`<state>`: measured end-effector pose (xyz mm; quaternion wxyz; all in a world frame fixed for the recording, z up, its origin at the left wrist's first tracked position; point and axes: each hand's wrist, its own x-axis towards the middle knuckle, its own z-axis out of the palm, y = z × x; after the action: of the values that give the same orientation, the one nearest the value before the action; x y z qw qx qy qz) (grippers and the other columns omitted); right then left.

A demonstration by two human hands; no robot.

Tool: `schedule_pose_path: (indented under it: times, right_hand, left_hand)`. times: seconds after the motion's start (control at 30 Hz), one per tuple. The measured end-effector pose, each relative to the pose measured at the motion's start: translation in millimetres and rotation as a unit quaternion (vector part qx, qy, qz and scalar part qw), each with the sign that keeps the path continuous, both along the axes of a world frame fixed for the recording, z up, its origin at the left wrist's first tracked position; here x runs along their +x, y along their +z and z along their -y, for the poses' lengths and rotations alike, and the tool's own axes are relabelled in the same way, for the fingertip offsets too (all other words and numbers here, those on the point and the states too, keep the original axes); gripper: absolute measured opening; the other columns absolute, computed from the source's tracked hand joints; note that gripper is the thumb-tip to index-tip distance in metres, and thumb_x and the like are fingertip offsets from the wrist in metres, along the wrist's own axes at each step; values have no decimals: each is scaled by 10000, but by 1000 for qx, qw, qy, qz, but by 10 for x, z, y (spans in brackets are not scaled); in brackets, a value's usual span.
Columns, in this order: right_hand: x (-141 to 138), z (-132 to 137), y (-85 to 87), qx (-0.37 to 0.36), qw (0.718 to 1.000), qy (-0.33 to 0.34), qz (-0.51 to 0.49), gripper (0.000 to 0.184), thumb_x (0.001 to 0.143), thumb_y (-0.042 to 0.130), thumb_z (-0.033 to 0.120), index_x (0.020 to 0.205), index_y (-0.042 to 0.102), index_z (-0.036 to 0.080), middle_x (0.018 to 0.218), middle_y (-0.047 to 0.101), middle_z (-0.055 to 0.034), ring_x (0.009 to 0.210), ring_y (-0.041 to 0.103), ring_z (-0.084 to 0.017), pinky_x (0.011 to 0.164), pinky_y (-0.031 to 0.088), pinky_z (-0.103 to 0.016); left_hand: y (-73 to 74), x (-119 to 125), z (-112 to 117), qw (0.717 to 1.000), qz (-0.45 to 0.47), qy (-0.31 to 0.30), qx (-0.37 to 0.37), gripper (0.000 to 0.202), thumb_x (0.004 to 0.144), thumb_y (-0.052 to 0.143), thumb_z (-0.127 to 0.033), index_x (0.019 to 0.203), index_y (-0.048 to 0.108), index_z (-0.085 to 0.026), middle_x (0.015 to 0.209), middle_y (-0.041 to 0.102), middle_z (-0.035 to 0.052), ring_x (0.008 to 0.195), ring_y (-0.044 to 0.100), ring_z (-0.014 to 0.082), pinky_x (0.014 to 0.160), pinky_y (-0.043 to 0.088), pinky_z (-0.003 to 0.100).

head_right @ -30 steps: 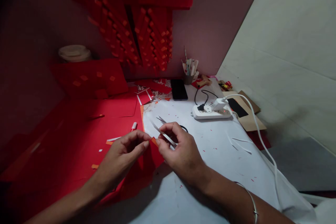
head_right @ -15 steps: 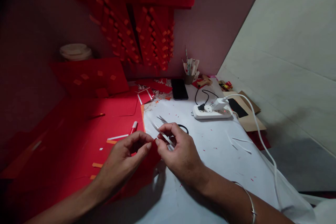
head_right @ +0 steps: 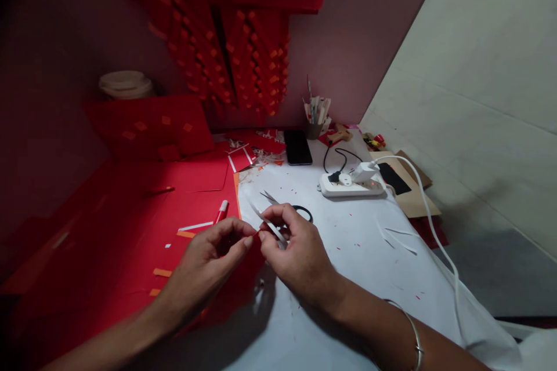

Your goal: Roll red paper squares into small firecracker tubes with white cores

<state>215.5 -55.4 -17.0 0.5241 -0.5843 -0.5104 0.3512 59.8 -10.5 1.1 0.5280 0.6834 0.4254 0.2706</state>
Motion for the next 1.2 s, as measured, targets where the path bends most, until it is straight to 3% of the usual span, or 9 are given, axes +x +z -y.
schedule_pose_path:
  times: [0.3, 0.43, 0.6, 0.87, 1.0, 1.2]
  right_hand:
    - [-16, 26, -21, 20, 998, -45, 31, 203, 779, 632, 181, 968, 577, 229, 894, 668, -18, 801, 680, -173, 768, 572, -306]
    - [-21, 52, -42, 33, 996, -45, 75, 173, 797, 622, 166, 952, 586, 233, 839, 654, -2, 732, 648, -163, 699, 546, -290]
    - [-41, 48, -64, 29, 997, -15, 75, 127, 814, 620, 176, 924, 591, 231, 832, 659, 1, 734, 654, -162, 671, 541, -266]
    - [-53, 45, -53, 11, 999, -27, 43, 123, 812, 612, 186, 923, 584, 229, 859, 657, -11, 791, 654, -177, 718, 548, -280]
    - [-50, 41, -44, 9, 998, -28, 47, 127, 793, 604, 177, 907, 583, 229, 841, 646, -7, 794, 641, -181, 729, 534, -287]
    - [-43, 24, -26, 1, 999, -22, 47, 117, 775, 597, 187, 884, 577, 226, 816, 640, -3, 769, 638, -181, 713, 529, -283]
  left_hand:
    - [-13, -22, -17, 998, -26, 23, 54, 114, 887, 539, -246, 867, 637, -191, 787, 699, 23, 723, 649, 179, 646, 512, 279]
    - [-15, -33, -14, 993, -44, 37, 101, 110, 893, 520, -209, 888, 629, -191, 799, 702, 26, 708, 651, 175, 627, 503, 276]
    - [-30, -22, 37, 983, -46, 14, 177, 121, 883, 525, -156, 861, 636, -199, 795, 676, 16, 706, 634, 161, 647, 491, 266]
    - [-111, -57, 79, 962, -63, -24, 264, 132, 890, 512, -114, 895, 617, -194, 794, 610, 31, 715, 593, 171, 652, 441, 280]
    - [-127, -56, 69, 960, -73, -34, 270, 136, 883, 510, -118, 926, 608, -202, 796, 605, 30, 717, 589, 177, 654, 444, 284]
    - [-107, -28, 26, 970, -91, -42, 222, 145, 918, 491, -160, 923, 631, -197, 842, 677, 44, 726, 625, 173, 658, 472, 278]
